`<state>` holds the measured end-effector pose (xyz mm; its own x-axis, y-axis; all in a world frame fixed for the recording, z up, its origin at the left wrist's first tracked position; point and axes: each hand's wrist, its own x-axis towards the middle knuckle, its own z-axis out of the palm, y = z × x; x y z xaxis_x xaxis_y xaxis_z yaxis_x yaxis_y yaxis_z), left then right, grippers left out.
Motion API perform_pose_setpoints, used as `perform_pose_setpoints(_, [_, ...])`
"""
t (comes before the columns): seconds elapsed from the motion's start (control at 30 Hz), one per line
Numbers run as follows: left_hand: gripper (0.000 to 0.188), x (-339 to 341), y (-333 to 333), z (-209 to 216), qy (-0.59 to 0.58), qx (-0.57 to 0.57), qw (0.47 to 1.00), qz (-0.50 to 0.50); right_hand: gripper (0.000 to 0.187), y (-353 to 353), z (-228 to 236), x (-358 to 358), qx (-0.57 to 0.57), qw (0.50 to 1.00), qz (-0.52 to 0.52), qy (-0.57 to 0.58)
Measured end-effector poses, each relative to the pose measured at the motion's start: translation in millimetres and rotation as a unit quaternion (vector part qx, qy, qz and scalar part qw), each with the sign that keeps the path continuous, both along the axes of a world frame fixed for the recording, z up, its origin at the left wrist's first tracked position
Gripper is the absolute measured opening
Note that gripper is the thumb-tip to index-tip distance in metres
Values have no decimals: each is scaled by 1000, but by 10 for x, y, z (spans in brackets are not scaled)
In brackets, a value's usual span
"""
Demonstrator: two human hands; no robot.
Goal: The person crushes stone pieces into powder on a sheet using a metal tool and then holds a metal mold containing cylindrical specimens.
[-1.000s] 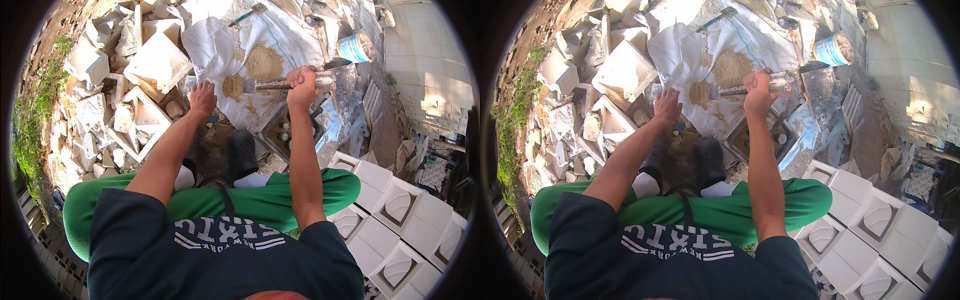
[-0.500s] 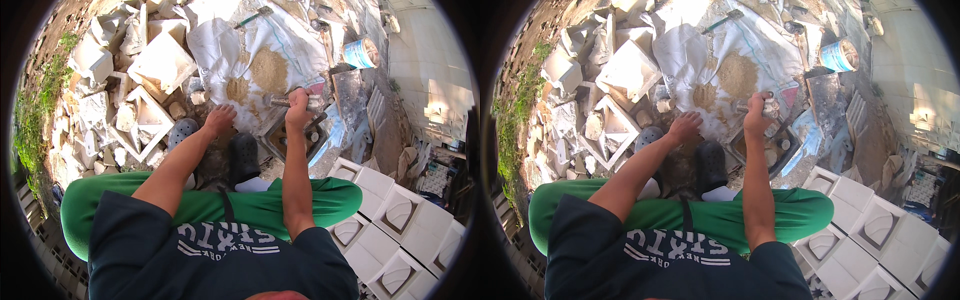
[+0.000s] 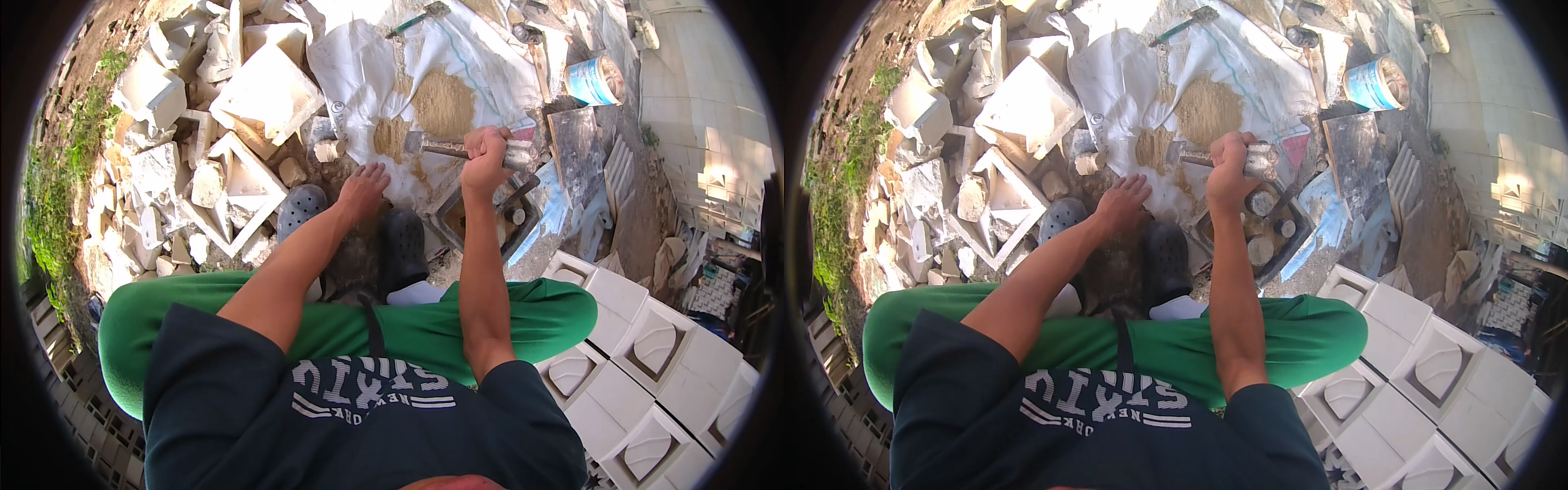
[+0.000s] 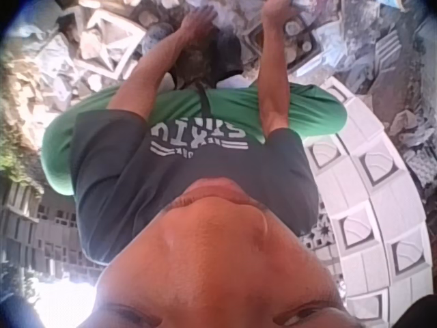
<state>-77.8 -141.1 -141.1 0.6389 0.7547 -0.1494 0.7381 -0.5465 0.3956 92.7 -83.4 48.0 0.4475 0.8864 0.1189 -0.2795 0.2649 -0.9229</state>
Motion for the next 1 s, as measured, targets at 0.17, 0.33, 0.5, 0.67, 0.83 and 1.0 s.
perform_pose_setpoints(0.17, [64,-9,53,-12,31,-32,999,-9,18,-41,109,254,-26,998,-48,-41])
perform_pose_setpoints(0.33, [64,9,92,-25,57,-52,997,-18,9,-142,-24,277,-61,983,-130,-118])
perform_pose_setpoints(0.5, [63,32,61,-32,41,-36,998,-11,9,-172,17,-5,-80,988,-131,-8])
perform_pose_setpoints(0.67, [62,30,-57,-49,20,-11,1000,18,21,-55,-53,-13,-23,997,-69,-1])
perform_pose_setpoints(0.83, [63,9,-126,-28,-19,29,998,44,28,-14,182,96,34,998,-25,49])
perform_pose_setpoints(1.0, [62,-30,-106,14,-39,20,998,49,22,-91,303,-10,-79,987,-126,-62])
